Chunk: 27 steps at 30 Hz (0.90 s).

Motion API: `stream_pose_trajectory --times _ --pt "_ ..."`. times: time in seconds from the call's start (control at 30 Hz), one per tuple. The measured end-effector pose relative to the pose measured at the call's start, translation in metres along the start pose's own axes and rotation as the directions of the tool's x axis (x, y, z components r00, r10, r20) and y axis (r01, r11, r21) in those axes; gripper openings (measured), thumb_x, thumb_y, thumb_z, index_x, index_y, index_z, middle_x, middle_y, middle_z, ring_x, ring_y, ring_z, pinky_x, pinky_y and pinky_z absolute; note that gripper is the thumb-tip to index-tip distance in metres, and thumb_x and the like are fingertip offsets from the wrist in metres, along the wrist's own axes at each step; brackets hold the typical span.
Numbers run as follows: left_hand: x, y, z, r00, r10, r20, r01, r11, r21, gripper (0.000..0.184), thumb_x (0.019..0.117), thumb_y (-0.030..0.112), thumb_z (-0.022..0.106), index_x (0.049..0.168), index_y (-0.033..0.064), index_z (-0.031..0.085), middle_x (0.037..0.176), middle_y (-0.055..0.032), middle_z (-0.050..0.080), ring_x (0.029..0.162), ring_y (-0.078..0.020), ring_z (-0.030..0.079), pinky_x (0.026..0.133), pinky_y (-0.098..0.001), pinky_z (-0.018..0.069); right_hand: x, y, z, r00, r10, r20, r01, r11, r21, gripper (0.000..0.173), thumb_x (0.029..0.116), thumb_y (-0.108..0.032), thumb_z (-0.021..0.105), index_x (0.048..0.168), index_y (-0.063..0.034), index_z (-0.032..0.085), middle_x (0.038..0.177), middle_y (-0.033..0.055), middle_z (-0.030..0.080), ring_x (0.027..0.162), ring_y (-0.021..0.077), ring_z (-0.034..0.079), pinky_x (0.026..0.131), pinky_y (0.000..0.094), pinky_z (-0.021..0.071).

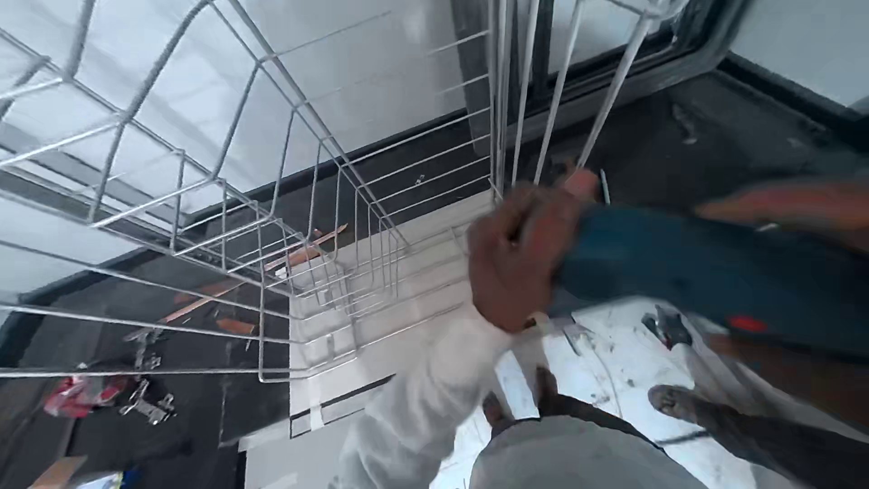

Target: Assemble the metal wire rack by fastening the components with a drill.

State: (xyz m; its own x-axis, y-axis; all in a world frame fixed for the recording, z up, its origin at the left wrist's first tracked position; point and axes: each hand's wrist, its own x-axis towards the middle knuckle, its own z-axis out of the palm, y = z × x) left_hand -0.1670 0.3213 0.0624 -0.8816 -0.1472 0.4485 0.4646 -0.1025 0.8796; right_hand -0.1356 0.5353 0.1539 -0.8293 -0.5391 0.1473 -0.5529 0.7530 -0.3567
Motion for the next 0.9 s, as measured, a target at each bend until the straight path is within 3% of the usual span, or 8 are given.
stream_pose_trajectory --times 0.07,0.13,0.17,0.27,0.4,0.5,0.63,0.9 --pt "0.02 -0.004 -0.013 0.999 0.017 -0.048 -0.019 0.999 -0.037 0.032 0.1034 0.02 0.045 0.078 0.0169 0.064 0.07 0.0109 0.064 0.067 0.0014 0.062 0.065 -0.0219 0.0563 0.03 -0.013 -0.008 0.991 0.075 0.112 -0.081 0.996 0.047 0.074 0.0829 -0.042 0.077 0.148 -0.0248 0.046 0.1 0.0028 0.067 0.085 0.0214 0.068 0.066 0.0478 0.0546" --pt "0.034 -0.008 -0.021 0.996 -0.007 -0.084 0.003 0.999 -0.052 0.034 0.104 0.023 0.043 0.078 0.017 0.064 0.07 0.0097 0.062 0.068 -0.0006 0.062 0.068 -0.025 0.0562 0.054 -0.01 -0.005 0.989 -0.012 0.147 -0.015 0.983 0.181 0.071 0.0839 -0.046 0.075 0.146 -0.0271 0.047 0.101 -0.0058 0.066 0.08 0.0046 0.066 0.063 0.03 0.0584" --pt "0.037 -0.012 -0.023 0.995 -0.03 -0.097 0.023 0.997 -0.07 0.032 0.104 0.023 0.042 0.081 0.0159 0.064 0.07 0.0086 0.062 0.068 -0.0016 0.063 0.068 -0.0265 0.057 0.065 -0.01 -0.006 0.979 -0.041 0.201 -0.019 0.957 0.289 0.068 0.0846 -0.042 0.077 0.144 -0.0244 0.049 0.099 -0.0061 0.068 0.072 0.0002 0.068 0.055 0.0242 0.0611" --pt "0.038 -0.028 -0.029 0.988 -0.116 -0.102 0.1 0.984 -0.149 0.031 0.104 0.025 0.042 0.089 0.012 0.066 0.074 0.0051 0.065 0.071 -0.0048 0.065 0.072 -0.0303 0.0587 0.089 -0.017 -0.005 0.875 0.023 0.483 -0.272 0.85 0.452 0.067 0.0877 -0.028 0.08 0.145 -0.0212 0.046 0.104 0.0004 0.073 0.074 0.0095 0.074 0.054 0.0275 0.0636" --pt "0.029 -0.051 -0.033 0.981 -0.168 -0.096 0.154 0.979 -0.135 0.029 0.1016 0.024 0.047 0.083 0.0126 0.066 0.07 0.0063 0.064 0.068 -0.0034 0.063 0.068 -0.0275 0.0574 0.092 -0.018 0.024 0.81 0.141 0.57 -0.459 0.757 0.465 0.073 0.0897 -0.009 0.076 0.152 -0.0226 0.038 0.108 0.0092 0.068 0.071 0.0194 0.071 0.055 0.0309 0.0616" --pt "0.028 -0.064 -0.038 0.982 -0.178 -0.061 0.17 0.979 -0.114 0.028 0.0998 0.023 0.048 0.08 0.0139 0.065 0.07 0.0072 0.062 0.067 -0.0021 0.062 0.068 -0.0257 0.0557 0.09 -0.016 0.039 0.795 0.159 0.586 -0.507 0.704 0.497 0.076 0.0838 -0.003 0.072 0.15 -0.0246 0.041 0.111 0.0096 0.067 0.071 0.0196 0.07 0.053 0.0312 0.0603" --pt "0.028 -0.079 -0.041 0.975 -0.215 -0.05 0.209 0.971 -0.114 0.029 0.1001 0.025 0.045 0.083 0.0116 0.064 0.072 0.0051 0.063 0.07 -0.0042 0.063 0.07 -0.0279 0.0559 0.095 -0.019 0.049 0.788 0.233 0.57 -0.526 0.737 0.425 0.066 0.0917 -0.006 0.07 0.149 -0.0211 0.041 0.103 0.0094 0.066 0.066 0.0168 0.066 0.052 0.0295 0.0572" --pt "0.024 -0.094 -0.043 0.97 -0.237 -0.061 0.229 0.966 -0.12 0.029 0.1001 0.02 0.044 0.083 0.0109 0.065 0.073 0.0062 0.062 0.071 -0.0024 0.062 0.072 -0.0261 0.0551 0.1 -0.013 0.064 0.779 0.258 0.572 -0.536 0.746 0.394 0.065 0.0924 -0.009 0.07 0.149 -0.0187 0.04 0.101 0.0112 0.065 0.064 0.018 0.066 0.052 0.032 0.058"
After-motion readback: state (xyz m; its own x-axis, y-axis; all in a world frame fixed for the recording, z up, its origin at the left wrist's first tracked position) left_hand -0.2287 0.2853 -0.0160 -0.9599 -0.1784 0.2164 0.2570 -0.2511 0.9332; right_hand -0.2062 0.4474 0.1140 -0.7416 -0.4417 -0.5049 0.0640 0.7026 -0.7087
